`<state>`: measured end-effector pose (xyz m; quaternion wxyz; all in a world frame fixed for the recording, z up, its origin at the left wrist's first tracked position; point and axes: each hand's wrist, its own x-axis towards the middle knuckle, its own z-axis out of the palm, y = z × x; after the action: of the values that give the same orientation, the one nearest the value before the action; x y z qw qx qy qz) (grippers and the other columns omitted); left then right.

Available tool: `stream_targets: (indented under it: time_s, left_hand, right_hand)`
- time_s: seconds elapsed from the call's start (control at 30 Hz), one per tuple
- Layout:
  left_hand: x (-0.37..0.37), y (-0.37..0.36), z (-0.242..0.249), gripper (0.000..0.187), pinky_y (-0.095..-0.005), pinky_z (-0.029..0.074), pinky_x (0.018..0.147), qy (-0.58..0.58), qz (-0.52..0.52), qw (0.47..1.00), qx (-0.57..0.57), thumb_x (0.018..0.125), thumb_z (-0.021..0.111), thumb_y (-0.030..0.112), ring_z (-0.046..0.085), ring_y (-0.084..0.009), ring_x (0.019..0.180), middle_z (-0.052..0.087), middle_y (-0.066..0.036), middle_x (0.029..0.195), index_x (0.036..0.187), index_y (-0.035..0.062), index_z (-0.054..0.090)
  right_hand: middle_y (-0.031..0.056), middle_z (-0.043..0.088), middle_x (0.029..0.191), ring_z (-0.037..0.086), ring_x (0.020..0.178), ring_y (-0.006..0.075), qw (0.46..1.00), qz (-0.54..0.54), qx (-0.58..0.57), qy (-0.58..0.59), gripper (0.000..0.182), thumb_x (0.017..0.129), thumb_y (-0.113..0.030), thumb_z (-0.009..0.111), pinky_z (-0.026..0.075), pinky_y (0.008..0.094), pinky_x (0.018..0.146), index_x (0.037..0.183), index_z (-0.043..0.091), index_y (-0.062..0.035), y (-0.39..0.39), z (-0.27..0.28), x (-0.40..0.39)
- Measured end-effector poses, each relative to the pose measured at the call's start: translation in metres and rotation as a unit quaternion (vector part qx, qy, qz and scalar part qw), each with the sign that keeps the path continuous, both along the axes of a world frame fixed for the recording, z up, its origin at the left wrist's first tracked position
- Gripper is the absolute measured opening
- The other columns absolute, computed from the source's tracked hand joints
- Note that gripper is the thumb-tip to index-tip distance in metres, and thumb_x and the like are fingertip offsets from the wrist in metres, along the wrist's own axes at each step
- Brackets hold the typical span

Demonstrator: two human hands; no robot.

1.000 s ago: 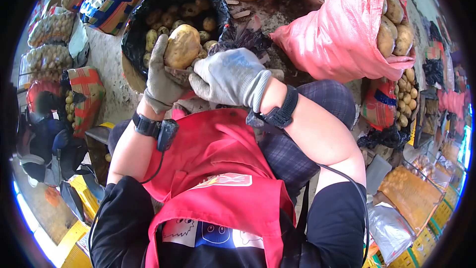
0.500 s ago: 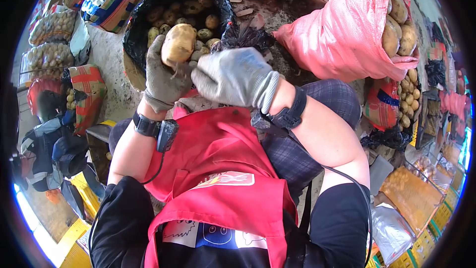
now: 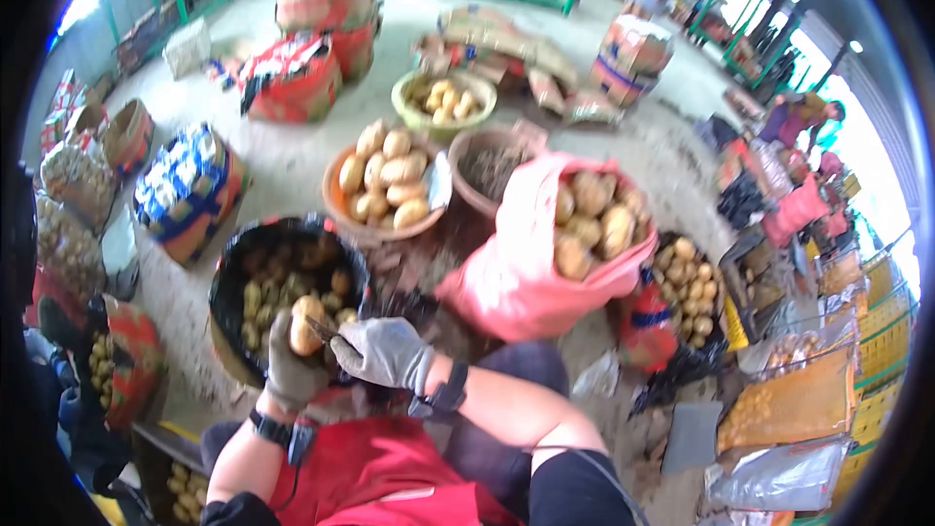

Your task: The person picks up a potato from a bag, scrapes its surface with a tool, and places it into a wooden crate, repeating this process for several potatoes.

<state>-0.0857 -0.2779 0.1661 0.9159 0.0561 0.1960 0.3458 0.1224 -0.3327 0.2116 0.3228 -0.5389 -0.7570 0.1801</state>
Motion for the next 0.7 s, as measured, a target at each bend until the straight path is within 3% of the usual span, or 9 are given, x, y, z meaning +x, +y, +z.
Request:
stream_targets:
  time_s: [0.07, 0.17, 0.23, 0.33, 0.47, 0.53, 0.6, 0.67, 0.7]
  left_hand:
    - [0.002, -0.001, -0.002, 0.059, -0.0327, 0.058, 0.088, 0.078, 0.028, 0.997, -0.002, 0.096, 0.064, 0.064, 0.068, -0.0204, 0.108, 0.069, -0.006, 0.121, 0.13, 0.0162, 0.064]
    - [-0.011, 0.003, -0.043, 0.059, -0.0313, 0.056, 0.089, -0.02, -0.059, 0.996, 0.066, 0.099, 0.059, 0.063, 0.065, -0.02, 0.112, 0.067, -0.007, 0.129, 0.134, 0.0159, 0.062]
    - [-0.008, 0.002, -0.054, 0.063, -0.0356, 0.053, 0.096, 0.105, -0.03, 0.968, 0.226, 0.101, 0.052, 0.065, 0.063, -0.0223, 0.12, 0.065, -0.008, 0.137, 0.137, 0.0146, 0.061]
    - [-0.014, -0.003, -0.036, 0.069, -0.0421, 0.048, 0.109, -0.037, -0.023, 0.998, 0.036, 0.102, 0.047, 0.067, 0.059, -0.027, 0.13, 0.064, -0.011, 0.141, 0.144, 0.0127, 0.058]
    - [-0.012, -0.014, 0.016, 0.08, -0.0475, 0.041, 0.12, -0.011, -0.1, 0.992, 0.077, 0.098, 0.049, 0.072, 0.058, -0.0326, 0.13, 0.063, -0.012, 0.141, 0.149, 0.0107, 0.054]
    - [-0.014, -0.009, -0.029, 0.079, -0.047, 0.042, 0.118, -0.008, -0.048, 0.997, 0.058, 0.096, 0.05, 0.074, 0.06, -0.0296, 0.127, 0.063, -0.012, 0.139, 0.144, 0.0124, 0.059]
    - [-0.013, -0.011, -0.034, 0.071, -0.0432, 0.049, 0.111, 0.299, 0.053, 0.879, 0.368, 0.098, 0.05, 0.071, 0.063, -0.0254, 0.122, 0.065, -0.012, 0.136, 0.14, 0.0146, 0.061]
    - [-0.011, -0.007, -0.032, 0.065, -0.0364, 0.057, 0.095, 0.355, 0.064, 0.854, 0.375, 0.099, 0.049, 0.069, 0.066, -0.0221, 0.116, 0.067, -0.01, 0.131, 0.135, 0.0162, 0.063]
    - [-0.01, -0.007, -0.027, 0.063, -0.0366, 0.056, 0.097, 0.424, 0.087, 0.74, 0.514, 0.101, 0.048, 0.065, 0.066, -0.0225, 0.118, 0.067, -0.009, 0.132, 0.137, 0.0161, 0.062]
  right_hand:
    - [0.0212, 0.071, 0.079, 0.071, 0.074, 0.0437, 0.997, -0.03, -0.068, 0.018, 0.034, 0.104, -0.037, 0.058, 0.055, 0.0535, 0.064, 0.091, 0.068, -0.0073, 0.011, 0.004, 0.012]
    - [0.024, 0.071, 0.08, 0.071, 0.075, 0.0445, 0.997, -0.03, -0.071, 0.003, 0.034, 0.105, -0.035, 0.057, 0.054, 0.0545, 0.064, 0.091, 0.068, -0.0064, 0.012, -0.009, 0.013]
    - [0.0249, 0.071, 0.081, 0.071, 0.074, 0.0445, 0.998, -0.024, -0.061, 0.014, 0.034, 0.105, -0.034, 0.056, 0.055, 0.0544, 0.064, 0.092, 0.068, -0.0052, -0.001, -0.002, 0.0]
    - [0.0245, 0.07, 0.079, 0.071, 0.074, 0.0445, 0.999, -0.005, -0.033, 0.006, 0.031, 0.104, -0.033, 0.057, 0.055, 0.0537, 0.065, 0.092, 0.069, -0.0062, -0.013, 0.001, -0.011]
    - [0.0232, 0.069, 0.079, 0.07, 0.074, 0.0447, 0.996, 0.081, -0.031, 0.028, 0.029, 0.102, -0.03, 0.061, 0.054, 0.0535, 0.064, 0.088, 0.068, -0.0054, -0.016, -0.001, -0.017]
    - [0.0235, 0.068, 0.078, 0.069, 0.075, 0.0454, 0.998, 0.026, -0.017, 0.058, 0.029, 0.102, -0.03, 0.061, 0.054, 0.0537, 0.065, 0.089, 0.067, -0.0051, -0.01, -0.001, -0.013]
    - [0.0247, 0.069, 0.082, 0.069, 0.078, 0.0464, 0.998, 0.029, -0.025, 0.047, 0.03, 0.104, -0.032, 0.059, 0.053, 0.0543, 0.066, 0.094, 0.067, -0.0054, -0.005, 0.001, -0.005]
    - [0.0236, 0.07, 0.084, 0.069, 0.079, 0.046, 0.997, -0.015, -0.043, 0.058, 0.03, 0.104, -0.033, 0.06, 0.052, 0.0548, 0.066, 0.095, 0.067, -0.0057, 0.001, -0.008, 0.0]
    - [0.0219, 0.069, 0.085, 0.069, 0.081, 0.0449, 0.996, -0.028, -0.057, 0.059, 0.029, 0.103, -0.032, 0.06, 0.052, 0.0551, 0.066, 0.093, 0.066, -0.0062, 0.0, -0.003, 0.001]
